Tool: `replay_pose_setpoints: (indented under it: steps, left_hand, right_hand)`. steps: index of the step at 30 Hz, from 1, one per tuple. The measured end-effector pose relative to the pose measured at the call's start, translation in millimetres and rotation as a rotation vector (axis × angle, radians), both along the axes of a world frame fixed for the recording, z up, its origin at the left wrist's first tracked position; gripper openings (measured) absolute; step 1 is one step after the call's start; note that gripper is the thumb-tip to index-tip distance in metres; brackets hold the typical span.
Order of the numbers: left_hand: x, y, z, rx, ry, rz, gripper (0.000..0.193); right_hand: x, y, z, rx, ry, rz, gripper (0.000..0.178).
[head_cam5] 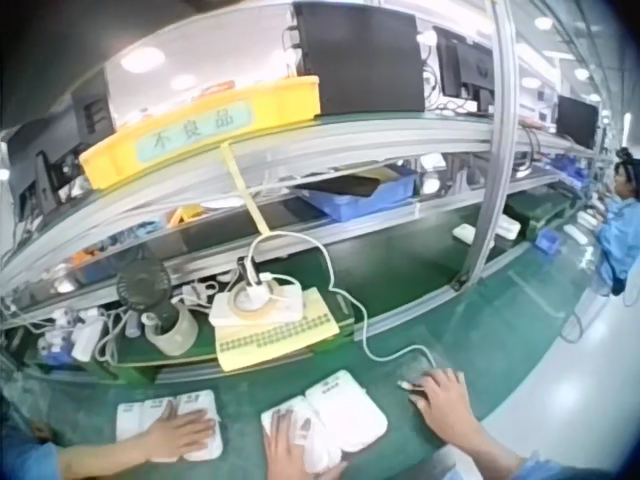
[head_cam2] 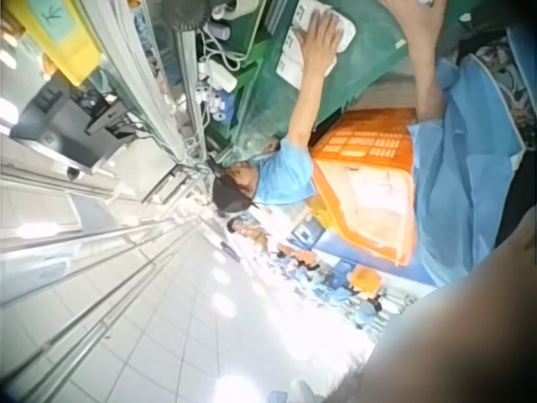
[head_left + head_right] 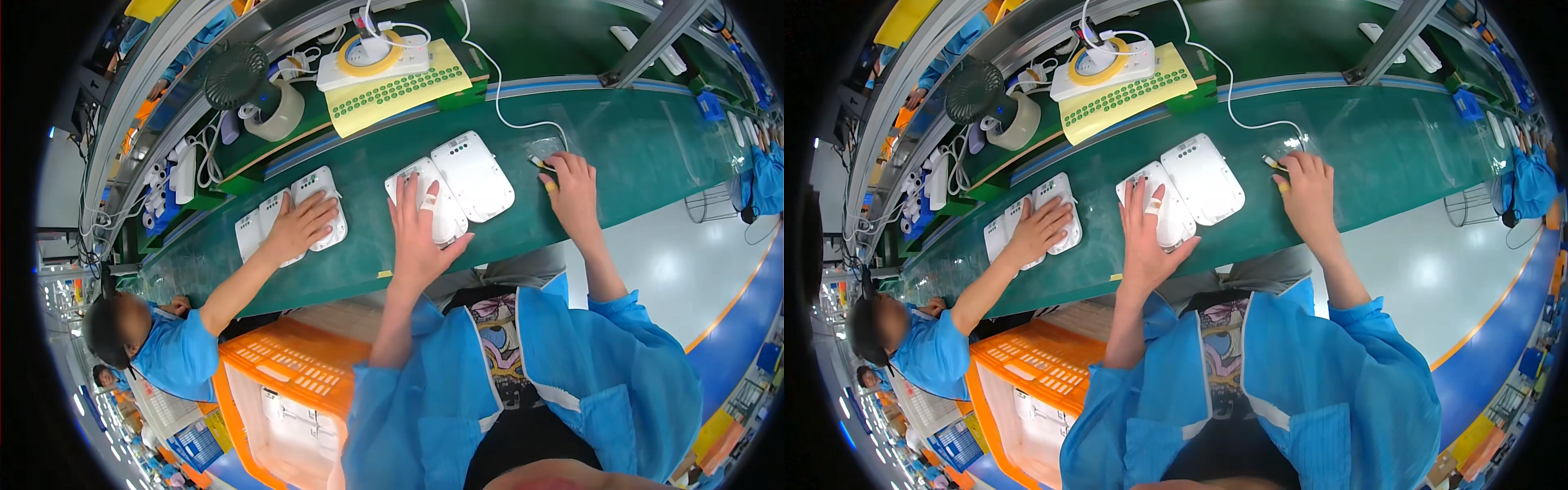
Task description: Assembling and testing white plastic electronic housings on a factory production line.
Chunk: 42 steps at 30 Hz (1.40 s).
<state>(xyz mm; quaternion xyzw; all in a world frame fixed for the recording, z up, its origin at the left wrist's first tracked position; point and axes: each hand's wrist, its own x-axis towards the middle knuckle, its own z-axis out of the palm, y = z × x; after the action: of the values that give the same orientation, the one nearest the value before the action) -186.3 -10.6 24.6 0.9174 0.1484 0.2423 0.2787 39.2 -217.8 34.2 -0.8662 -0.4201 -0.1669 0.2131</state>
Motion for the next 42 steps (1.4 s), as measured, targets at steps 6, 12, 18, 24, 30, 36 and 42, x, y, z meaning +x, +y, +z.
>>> replay_pose_setpoints:
  steps: [6,12,18,24,30,36,42]
  left_hand:
    - [-9,9,5,0.02,0.053,0.048,0.107]
    - [-11,6,-1,0.043,0.016,0.025,0.107]
    - [-9,-4,-2,0.059,0.023,0.032,0.105]
    - [-11,-5,-4,0.055,-0.011,0.04,0.104]
    - [-12,-7,4,0.04,0.033,0.055,0.097]
    - [-11,-9,2,0.102,0.038,0.044,0.096]
    - [-10,-13,2,0.099,0.047,0.001,0.093]
  right_hand:
    - [-1,2,0,0.086,0.091,0.047,0.012]
    - [-45,42,22,0.232,0.301,0.402,0.011]
    - [-74,62,17,0.097,0.159,0.458,0.009]
    - [-81,67,7,0.168,0.136,0.391,0.016]
    - [-90,70,-2,0.269,0.157,0.364,0.015]
    - [-90,77,-9,0.21,0.166,0.397,0.008]
    - [-31,36,18,0.46,0.256,0.377,0.015]
